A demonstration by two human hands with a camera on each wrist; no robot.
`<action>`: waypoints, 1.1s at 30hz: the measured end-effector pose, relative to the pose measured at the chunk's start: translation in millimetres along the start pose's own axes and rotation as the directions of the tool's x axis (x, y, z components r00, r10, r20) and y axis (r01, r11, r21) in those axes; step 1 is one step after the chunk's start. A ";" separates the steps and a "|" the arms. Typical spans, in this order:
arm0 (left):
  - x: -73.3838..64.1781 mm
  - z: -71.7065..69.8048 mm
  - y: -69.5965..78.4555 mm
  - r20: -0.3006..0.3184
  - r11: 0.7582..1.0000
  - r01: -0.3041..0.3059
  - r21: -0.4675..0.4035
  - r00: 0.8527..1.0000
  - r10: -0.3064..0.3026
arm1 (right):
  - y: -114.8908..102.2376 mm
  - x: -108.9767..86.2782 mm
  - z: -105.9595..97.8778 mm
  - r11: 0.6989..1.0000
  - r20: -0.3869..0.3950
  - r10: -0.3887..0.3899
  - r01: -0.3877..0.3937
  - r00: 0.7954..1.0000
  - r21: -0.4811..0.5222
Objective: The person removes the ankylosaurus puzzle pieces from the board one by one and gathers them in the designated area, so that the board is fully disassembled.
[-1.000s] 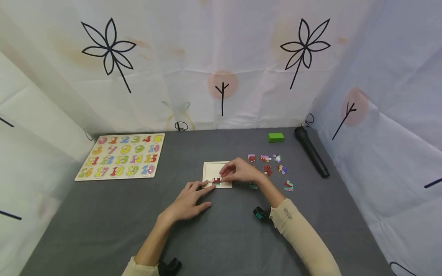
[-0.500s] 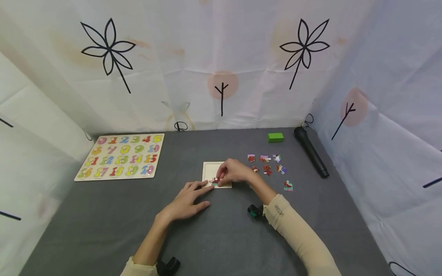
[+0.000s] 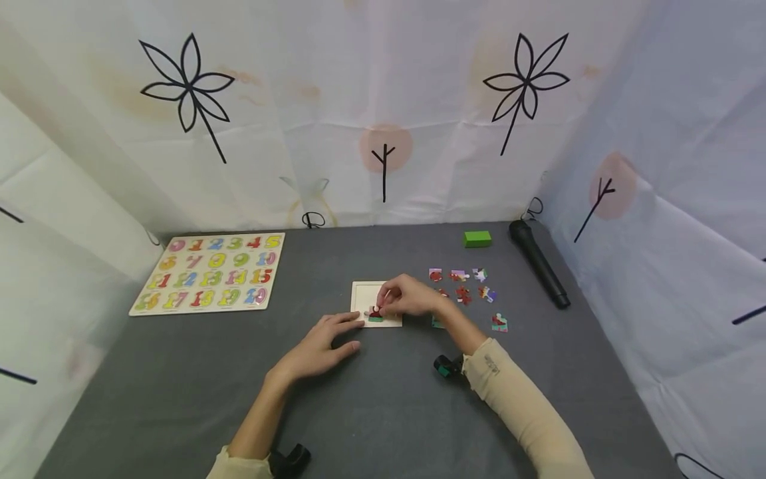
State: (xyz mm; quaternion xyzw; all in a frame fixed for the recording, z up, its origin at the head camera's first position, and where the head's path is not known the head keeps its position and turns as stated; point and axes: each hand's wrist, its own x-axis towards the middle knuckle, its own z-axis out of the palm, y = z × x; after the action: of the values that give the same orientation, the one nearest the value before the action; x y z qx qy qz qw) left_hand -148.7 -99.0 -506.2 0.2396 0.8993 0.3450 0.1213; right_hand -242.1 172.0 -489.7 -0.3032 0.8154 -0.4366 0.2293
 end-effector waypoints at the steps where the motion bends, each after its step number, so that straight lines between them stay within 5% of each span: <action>1: -0.2 -0.1 -0.1 0.003 1.000 0.000 0.002 1.000 0.000 | 0.4 -2.3 -1.6 1.000 -0.001 0.000 0.000 1.000 0.025; 6: -1.3 0.0 0.7 0.012 1.000 -0.003 -0.003 1.000 0.003 | 2.1 -23.3 -13.4 0.992 -0.020 0.035 -0.032 0.999 0.118; 12: -2.3 1.1 2.1 0.002 1.000 -0.013 -0.007 1.000 0.013 | 7.2 -65.1 -34.5 0.992 -0.097 0.082 -0.072 0.992 0.105; 22: -3.1 -1.8 4.1 -0.005 1.000 -0.025 0.009 1.000 0.025 | 24.6 -135.7 -54.5 0.974 -0.216 0.223 -0.209 0.951 0.088; 33: -4.0 -3.6 5.6 0.002 0.997 -0.062 0.040 0.998 0.062 | 42.7 -159.0 -48.7 0.972 -0.275 0.227 -0.235 0.934 0.005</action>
State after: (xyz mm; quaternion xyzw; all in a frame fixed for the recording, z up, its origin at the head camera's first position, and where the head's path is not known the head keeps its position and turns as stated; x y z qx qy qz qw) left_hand -144.7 -99.5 -499.5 0.2701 0.8982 0.3304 0.1060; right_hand -172.7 328.9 -483.7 -0.1451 0.8752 -0.4330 0.1597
